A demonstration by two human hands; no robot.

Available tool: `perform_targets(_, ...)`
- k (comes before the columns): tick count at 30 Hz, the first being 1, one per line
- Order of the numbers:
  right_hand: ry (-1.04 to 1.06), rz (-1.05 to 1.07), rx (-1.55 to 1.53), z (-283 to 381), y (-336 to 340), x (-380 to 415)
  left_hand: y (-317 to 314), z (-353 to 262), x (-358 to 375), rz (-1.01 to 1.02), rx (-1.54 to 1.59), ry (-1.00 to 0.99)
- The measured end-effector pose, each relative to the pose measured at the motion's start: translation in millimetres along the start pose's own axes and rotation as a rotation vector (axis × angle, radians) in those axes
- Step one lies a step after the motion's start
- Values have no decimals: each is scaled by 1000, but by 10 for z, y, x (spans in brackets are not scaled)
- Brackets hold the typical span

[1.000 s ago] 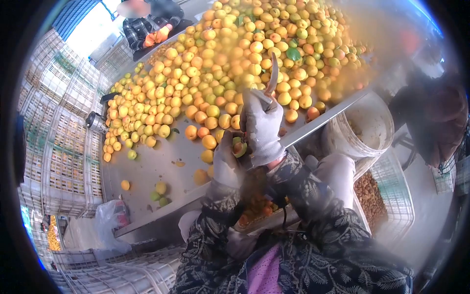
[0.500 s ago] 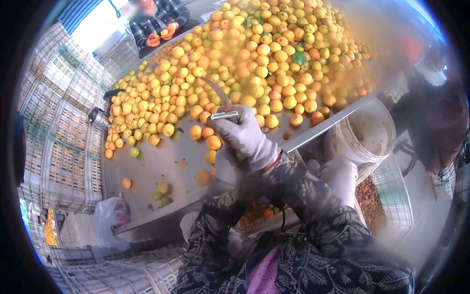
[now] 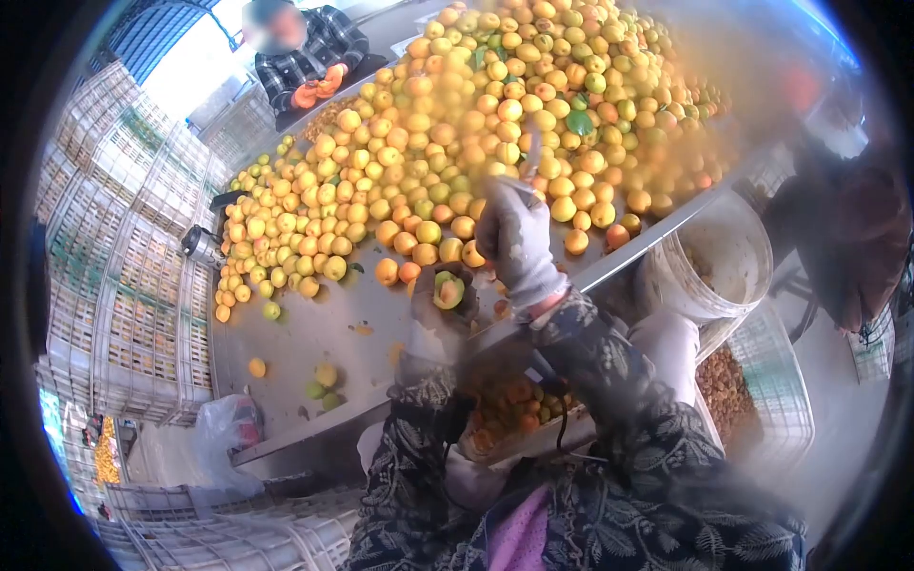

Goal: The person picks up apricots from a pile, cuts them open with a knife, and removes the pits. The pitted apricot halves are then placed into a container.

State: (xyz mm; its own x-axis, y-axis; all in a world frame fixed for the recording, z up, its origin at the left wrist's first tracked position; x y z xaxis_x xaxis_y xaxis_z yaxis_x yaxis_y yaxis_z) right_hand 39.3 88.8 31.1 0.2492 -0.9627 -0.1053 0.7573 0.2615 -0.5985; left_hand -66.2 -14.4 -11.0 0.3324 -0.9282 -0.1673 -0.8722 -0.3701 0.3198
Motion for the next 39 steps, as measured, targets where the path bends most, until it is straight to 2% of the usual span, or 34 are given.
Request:
perform_targets(2, -215, 20, 169, 20, 59, 104, -90, 245, -93, 44, 1127, 227)
perform_targets(3, -165, 53, 333, -61, 94, 177, -109, 253, -108, 46, 1127, 224)
perform_targets(4, -118, 85, 497, -177, 154, 252, -117, 244, -108, -16, 616, -66)
perform_targets(5, -163, 161, 578, -199, 162, 324, -137, 239, -86, -76, 96, -333)
perform_targets(6, -170, 161, 580, -209, 172, 409, -160, 276, -80, -77, 97, -327)
perform_targets(8, 126, 274, 1063, -127, 105, 538, -179, 302, -146, -38, 883, 148)
perform_targets(9, 37, 300, 1102, -96, 77, 571, -173, 204, -102, -40, 1167, 316)
perform_targets(10, 37, 300, 1101, -113, 79, 578, -181, 196, -83, -40, 1166, 317)
perform_targets(12, 22, 224, 1071, -160, 92, 573, -178, 158, -54, -67, 585, -17)
perform_targets(16, 164, 232, 1054, -250, 63, 615, -164, 218, -41, -74, 431, -40)
perform_targets(18, 242, 204, 1133, -309, 64, 647, -122, 45, 5, -121, 128, -185)
perform_targets(19, 241, 204, 1136, -332, 60, 669, -141, 108, -4, -121, 131, -184)
perform_targets(21, 284, 195, 1164, -360, 54, 714, -210, 294, -38, -96, 1087, 335)
perform_targets(25, 335, 208, 1264, -417, 102, 708, -205, 299, -62, -121, 1338, 468)
perform_targets(27, 152, 109, 791, -453, 177, 536, -159, 1, -68, -106, 1437, 425)
perform_targets(28, -28, 105, 668, -382, 243, 443, -152, -52, -52, -96, 1435, 426)
perform_targets(30, -186, 167, 516, -145, 174, 403, -131, -133, -9, -31, 945, 100)
perform_targets(31, -181, 170, 517, -67, 152, 418, -99, -89, -14, -84, 525, 11)
perform_targets(32, -225, 169, 585, -15, 135, 436, -72, -89, -3, -86, 524, 5)
perform_targets(34, -271, 177, 652, -18, 150, 458, -31, -98, 25, -75, 144, -120)
perform_targets(36, 6, 200, 724, -116, 216, 473, -44, -59, 4, -131, 186, -165)
perform_targets(37, 103, 220, 690, -193, 247, 475, -42, -42, 14, -115, 239, -115)
perform_targets(39, 134, 225, 783, -171, 206, 515, -48, -55, 22, -95, 288, -64)
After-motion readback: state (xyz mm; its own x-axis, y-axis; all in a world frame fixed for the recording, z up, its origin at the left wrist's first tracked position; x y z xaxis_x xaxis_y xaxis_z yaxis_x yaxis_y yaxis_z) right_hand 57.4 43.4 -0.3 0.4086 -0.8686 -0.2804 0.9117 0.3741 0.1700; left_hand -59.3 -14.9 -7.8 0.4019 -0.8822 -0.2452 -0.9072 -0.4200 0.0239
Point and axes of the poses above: each hand's wrist, its own x-axis away from the middle knuckle, its own y-axis out of the back of the hand, z = x × y, the point moved 1 cm from there along -x, towards the middle knuckle, and after that the axes turned 2 degrees about -y, right-handed, at the moved point
